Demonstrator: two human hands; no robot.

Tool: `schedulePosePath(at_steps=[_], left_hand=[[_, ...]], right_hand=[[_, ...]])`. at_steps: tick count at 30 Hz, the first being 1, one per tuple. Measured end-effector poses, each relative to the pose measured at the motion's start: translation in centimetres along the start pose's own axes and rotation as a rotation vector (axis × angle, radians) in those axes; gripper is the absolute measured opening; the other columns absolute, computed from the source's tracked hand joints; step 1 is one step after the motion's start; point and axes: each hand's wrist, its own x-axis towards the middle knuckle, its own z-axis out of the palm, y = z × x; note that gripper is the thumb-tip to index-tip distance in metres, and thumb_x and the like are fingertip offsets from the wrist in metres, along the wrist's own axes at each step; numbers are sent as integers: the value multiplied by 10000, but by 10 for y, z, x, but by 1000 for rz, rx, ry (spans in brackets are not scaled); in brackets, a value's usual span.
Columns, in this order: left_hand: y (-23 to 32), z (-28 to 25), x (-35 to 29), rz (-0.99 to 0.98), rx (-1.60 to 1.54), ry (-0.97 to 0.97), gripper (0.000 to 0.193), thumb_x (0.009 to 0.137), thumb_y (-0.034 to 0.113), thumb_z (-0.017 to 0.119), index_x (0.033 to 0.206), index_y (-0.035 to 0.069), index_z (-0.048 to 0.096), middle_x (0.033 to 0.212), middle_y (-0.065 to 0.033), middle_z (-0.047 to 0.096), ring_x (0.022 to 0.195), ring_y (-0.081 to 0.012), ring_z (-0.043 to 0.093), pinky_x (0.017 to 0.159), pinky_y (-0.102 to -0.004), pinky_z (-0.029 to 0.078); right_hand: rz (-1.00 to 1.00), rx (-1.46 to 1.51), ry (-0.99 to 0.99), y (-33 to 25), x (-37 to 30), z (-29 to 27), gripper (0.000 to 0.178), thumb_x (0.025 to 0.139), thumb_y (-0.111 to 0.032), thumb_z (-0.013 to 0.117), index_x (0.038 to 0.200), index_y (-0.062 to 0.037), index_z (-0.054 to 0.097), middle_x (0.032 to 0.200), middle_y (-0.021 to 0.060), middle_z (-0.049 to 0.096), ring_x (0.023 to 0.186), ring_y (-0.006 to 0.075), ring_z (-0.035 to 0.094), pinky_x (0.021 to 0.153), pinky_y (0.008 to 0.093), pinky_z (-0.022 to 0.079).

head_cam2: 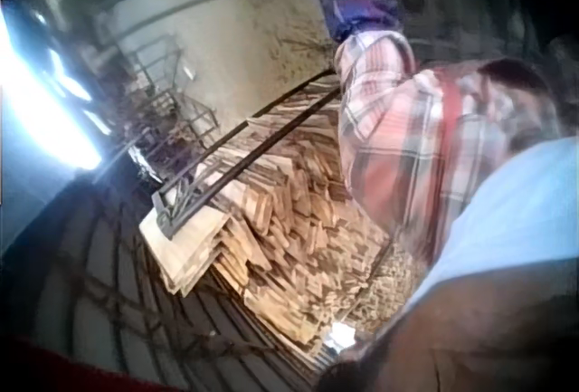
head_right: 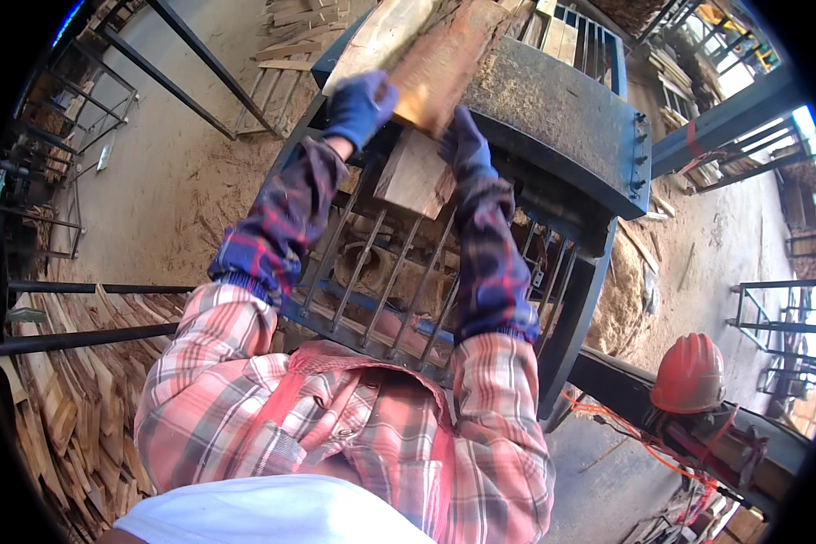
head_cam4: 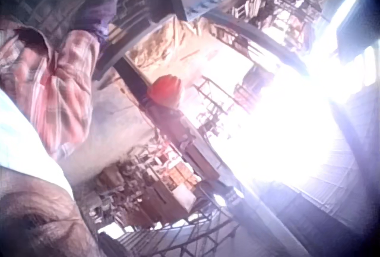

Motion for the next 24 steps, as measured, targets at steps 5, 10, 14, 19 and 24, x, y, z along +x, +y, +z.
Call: schedulePosePath(at_steps=[5,10,14,19,24], left_hand=[[19,28,-48,284,11,255,301,837,273,669,1043,53,677,962,-153,711,912,-351,674,840,-431,535],[-7,53,-85,51,-471,-92,385,880,339,712,1056,-2,683,1014,-177,723,957,-265,695,839,-363,527],[-34,104,-137,-243,-686,-511,473,915,338,712,1158,-60,639,1115,-166,680,1023,-194,620,910,-315,485],[-33,115,-232,-425,-1058,-308,528,913,283,737,1288,-60,591,1211,-98,662,1093,-162,595,956,-303,477],[-65,81,-264,-554,-1053,-180,624,883,245,780,1357,-85,542,1260,-119,656,1091,-150,615,986,-273,476]], right_hand=[[-31,155,-4,-2,9,1,355,931,-399,696,1145,-116,682,1069,42,695,935,232,671,761,377,575],[-214,118,79,63,-72,-49,331,945,-339,690,1101,-47,685,957,30,700,823,175,668,724,321,550],[-178,2,216,122,-165,-51,242,940,-306,710,960,-66,679,861,14,677,748,137,643,660,285,519],[29,165,408,190,-218,-35,309,960,-301,693,1126,-53,616,980,32,670,822,141,645,746,313,536],[117,85,223,229,-221,-24,327,939,-289,724,1152,-61,628,1047,30,676,944,154,652,837,333,537]])
